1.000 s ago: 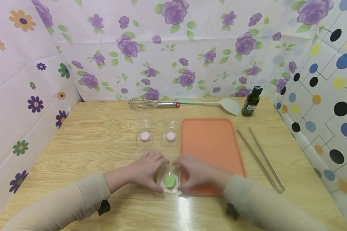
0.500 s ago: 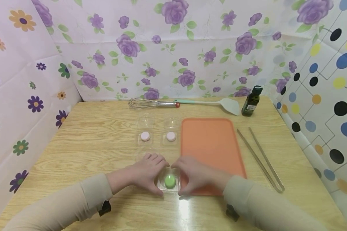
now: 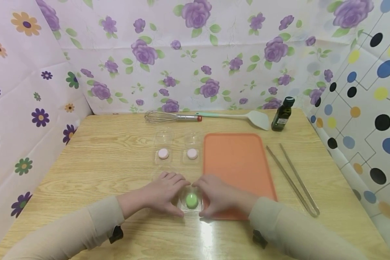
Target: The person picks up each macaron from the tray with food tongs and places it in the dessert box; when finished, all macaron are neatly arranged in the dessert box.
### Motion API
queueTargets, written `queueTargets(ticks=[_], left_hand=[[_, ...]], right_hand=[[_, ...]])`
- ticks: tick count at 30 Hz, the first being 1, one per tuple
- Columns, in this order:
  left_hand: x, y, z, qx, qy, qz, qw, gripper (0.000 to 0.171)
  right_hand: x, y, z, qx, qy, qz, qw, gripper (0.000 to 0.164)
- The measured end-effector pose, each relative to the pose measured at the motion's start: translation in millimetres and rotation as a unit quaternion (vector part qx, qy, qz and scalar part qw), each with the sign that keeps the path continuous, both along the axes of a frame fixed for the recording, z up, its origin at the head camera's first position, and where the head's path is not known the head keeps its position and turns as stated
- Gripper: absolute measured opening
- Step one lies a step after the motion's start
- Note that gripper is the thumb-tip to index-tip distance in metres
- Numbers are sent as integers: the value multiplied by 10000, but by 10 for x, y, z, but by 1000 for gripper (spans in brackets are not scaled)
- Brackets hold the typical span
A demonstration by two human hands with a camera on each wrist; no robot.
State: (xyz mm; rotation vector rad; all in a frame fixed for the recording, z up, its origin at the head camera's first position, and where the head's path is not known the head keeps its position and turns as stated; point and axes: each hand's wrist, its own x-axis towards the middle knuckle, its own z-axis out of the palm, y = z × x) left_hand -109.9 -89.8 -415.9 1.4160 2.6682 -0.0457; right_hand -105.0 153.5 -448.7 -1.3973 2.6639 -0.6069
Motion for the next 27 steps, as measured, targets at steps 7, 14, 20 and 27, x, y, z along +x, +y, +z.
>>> queueTargets(ticks=[7, 14, 20, 27], left_hand=[[-5, -34, -5, 99, 16, -36, 9999, 87], [-16, -43, -19, 147, 155, -124, 9997, 83], [-14, -53, -5, 107, 299, -190, 9993, 88], [-17, -49, -4, 91, 239, -71, 9996, 91]], right_hand=[[15, -17, 60, 119, -150, -49, 9998, 82], [13, -34, 50, 66, -154, -97, 9998, 77], [22, -42, 39, 89, -206, -155, 9996, 78], [40, -37, 71, -60, -153, -87, 9998, 80]])
